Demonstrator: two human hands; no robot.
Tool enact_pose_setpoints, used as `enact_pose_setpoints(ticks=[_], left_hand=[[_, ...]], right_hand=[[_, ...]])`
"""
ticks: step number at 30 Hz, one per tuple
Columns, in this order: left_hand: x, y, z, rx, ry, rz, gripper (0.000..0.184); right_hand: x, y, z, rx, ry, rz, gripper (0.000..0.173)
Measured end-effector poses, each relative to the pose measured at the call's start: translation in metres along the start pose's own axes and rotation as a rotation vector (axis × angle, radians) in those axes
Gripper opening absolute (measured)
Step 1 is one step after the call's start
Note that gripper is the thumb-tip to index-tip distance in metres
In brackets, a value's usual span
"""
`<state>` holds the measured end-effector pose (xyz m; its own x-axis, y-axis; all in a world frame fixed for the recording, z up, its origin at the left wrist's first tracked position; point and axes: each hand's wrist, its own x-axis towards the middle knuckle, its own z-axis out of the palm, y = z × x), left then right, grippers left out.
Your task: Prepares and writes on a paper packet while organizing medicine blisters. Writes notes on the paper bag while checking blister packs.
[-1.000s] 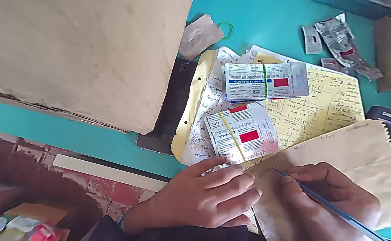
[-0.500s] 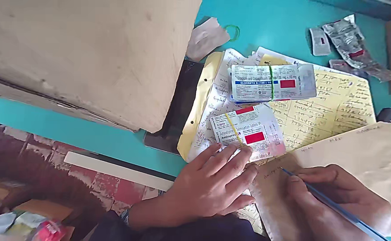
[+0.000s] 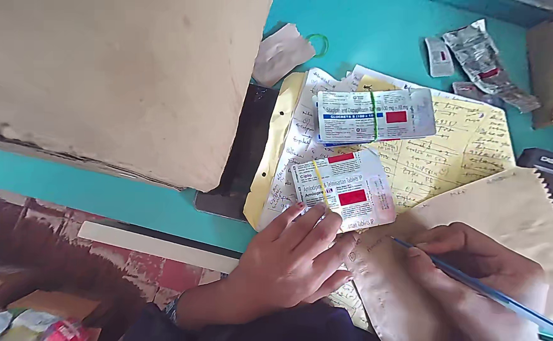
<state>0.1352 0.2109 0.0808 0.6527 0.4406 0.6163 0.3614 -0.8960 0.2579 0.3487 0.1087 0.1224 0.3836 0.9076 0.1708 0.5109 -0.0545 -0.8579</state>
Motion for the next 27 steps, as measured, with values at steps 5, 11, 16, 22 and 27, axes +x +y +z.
enact_pose_setpoints(ticks=[5, 11, 16, 22, 27], left_hand=[[-0.0011, 0.0001, -0.0009, 0.01, -0.016, 0.004, 0.04], [-0.0011, -0.0003, -0.0008, -0.013, -0.007, 0.007, 0.035], [-0.0001, -0.0009, -0.0024, -0.007, -0.022, 0.005, 0.036], [-0.0011, -0.0001, -0.0022, -0.014, -0.028, 0.0, 0.036], [-0.0015, -0.0004, -0.0019, -0.026, -0.027, -0.003, 0.035]], right_hand=[[-0.0019, 0.0021, 0.006, 0.008, 0.071, 0.009, 0.015], [-0.0012, 0.0009, 0.005, -0.026, 0.078, 0.007, 0.011], [-0.0012, 0.0023, 0.0029, 0.003, 0.091, 0.03, 0.012], [-0.0019, 0.0005, 0.0035, -0.035, 0.11, 0.057, 0.011], [-0.0016, 0.0029, 0.002, 0.032, 0.128, 0.059, 0.013]])
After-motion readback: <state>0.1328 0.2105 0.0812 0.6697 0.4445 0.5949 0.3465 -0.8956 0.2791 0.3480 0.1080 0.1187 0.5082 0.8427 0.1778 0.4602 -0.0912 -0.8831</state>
